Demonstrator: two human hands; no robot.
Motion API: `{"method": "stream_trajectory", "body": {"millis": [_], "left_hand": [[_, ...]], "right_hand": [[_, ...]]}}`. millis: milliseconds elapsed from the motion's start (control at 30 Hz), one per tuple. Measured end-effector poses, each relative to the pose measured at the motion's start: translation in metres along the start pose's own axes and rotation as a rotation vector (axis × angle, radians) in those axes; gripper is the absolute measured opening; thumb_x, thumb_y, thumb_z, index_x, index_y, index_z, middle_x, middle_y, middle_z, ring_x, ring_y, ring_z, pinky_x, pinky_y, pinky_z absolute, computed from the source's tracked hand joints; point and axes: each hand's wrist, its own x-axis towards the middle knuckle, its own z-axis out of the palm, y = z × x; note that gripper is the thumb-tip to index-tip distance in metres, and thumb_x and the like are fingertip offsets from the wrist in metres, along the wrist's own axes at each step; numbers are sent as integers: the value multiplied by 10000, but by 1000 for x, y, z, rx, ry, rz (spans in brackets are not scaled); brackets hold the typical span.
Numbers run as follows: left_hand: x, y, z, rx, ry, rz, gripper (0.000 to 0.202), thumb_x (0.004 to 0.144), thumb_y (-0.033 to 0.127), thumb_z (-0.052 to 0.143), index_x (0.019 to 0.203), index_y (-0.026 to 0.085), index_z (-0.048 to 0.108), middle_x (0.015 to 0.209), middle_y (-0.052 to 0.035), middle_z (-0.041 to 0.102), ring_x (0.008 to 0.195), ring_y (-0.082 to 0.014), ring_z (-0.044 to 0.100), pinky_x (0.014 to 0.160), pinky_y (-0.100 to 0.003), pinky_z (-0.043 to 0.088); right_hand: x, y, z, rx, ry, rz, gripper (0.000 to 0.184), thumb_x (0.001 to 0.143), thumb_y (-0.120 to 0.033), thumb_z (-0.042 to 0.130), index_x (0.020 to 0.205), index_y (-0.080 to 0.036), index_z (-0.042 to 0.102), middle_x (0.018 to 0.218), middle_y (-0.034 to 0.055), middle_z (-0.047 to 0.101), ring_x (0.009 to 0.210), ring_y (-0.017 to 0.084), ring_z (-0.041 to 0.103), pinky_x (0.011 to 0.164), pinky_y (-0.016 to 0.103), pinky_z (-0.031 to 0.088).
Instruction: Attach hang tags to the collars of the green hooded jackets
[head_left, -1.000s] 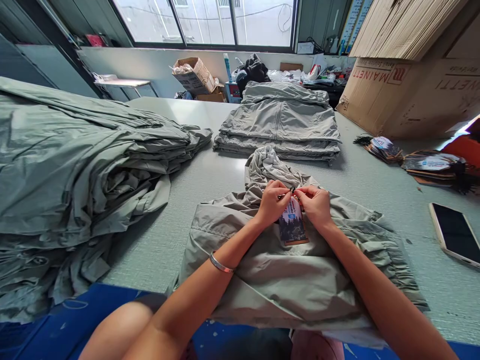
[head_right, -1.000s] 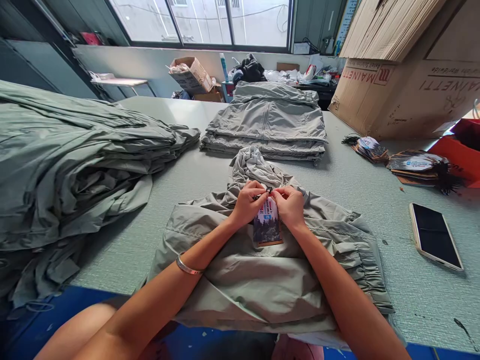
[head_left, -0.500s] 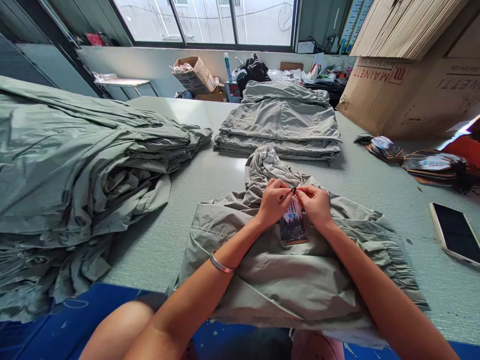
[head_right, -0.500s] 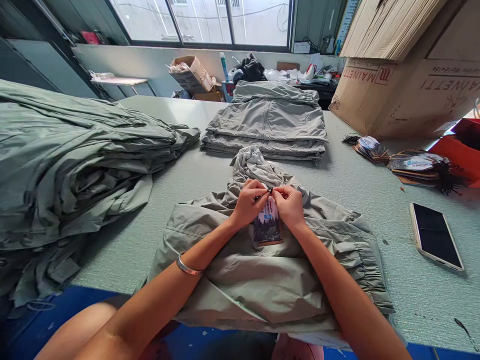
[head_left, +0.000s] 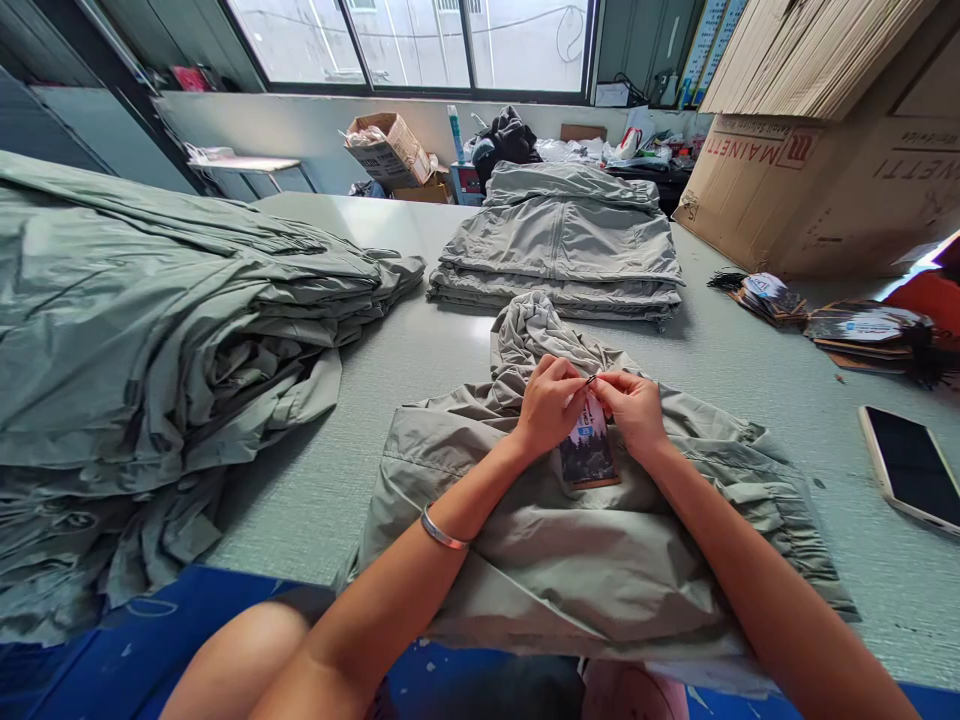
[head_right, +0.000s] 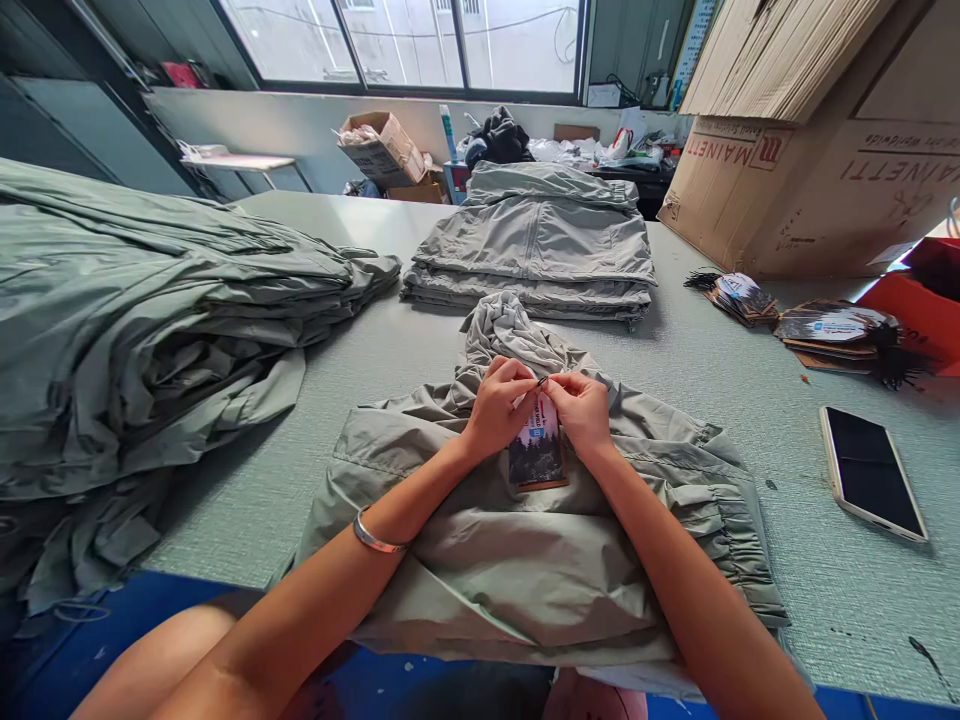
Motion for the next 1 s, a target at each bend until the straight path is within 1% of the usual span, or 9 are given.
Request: {"method": "stream_trajectory", "body": {"millis": [133,267,367,533,600,700,867,933,1000], "left_hand": [[-1,2,3,0,32,-9,245,890,180,530,692,174,673,824,-67,605,863,-202,488,815,-339,449],[1,3,8,-128,90,-175,203,855,158,579,693,176,700,761,-43,622,813,-181,532,797,-326,456],[3,1,10,-237,83,-306,184,823,143,608,674,168,713,728,-33,633,785,-171,565,770,-310,461],[3,-1,12,-318,80,-414,153,773,126,615,655,153,707,699,-21,633,731,-153,591,698,-273,466],[2,0,12,-300,117,-400,113,756,113,620,707,150,714,739,-28,647,731,-154,593,693,-276,471],[0,1,10,-217,193,-304,86,752,125,651,793,155,719,800,-44,654,796,-179,593,759,-316,482],[0,3,6,-91,282,-141,29,750,179,705,774,166,695,806,-49,633,835,-203,562,811,-357,483],[1,3,5,-82,280,-133,17,753,161,693,741,172,687,783,-43,629,828,-200,557,799,-350,482],[3,3,4,-100,270,-166,56,748,136,678,706,173,684,759,-39,629,816,-198,558,792,-348,478]], "right_hand": [[-2,-3,4,123,4,65,253,548,-384,755,676,-175,692,583,-7,645,521,123,524,508,258,413],[-3,-6,6,213,14,121,293,504,-380,784,668,-166,669,542,-31,605,491,94,471,493,244,382],[-3,-9,7,262,-23,149,303,489,-365,801,659,-164,651,502,-52,555,469,79,435,480,238,361],[-3,-11,6,238,-76,144,282,502,-350,798,655,-164,653,505,-56,539,476,76,422,490,243,354],[-3,-9,5,221,-75,124,272,514,-352,794,658,-163,662,521,-49,556,491,81,436,506,247,363],[-3,-7,5,193,-63,106,265,527,-355,786,673,-166,673,553,-34,592,523,100,475,533,257,383],[-1,-3,4,118,-77,60,245,550,-360,764,678,-169,679,622,-4,645,572,125,524,572,273,407],[-1,-3,4,108,-83,58,246,548,-364,767,670,-170,677,631,0,650,572,126,524,574,275,405],[0,-5,4,111,-96,66,245,546,-365,771,663,-171,676,618,-5,641,559,118,508,567,273,395]]}}
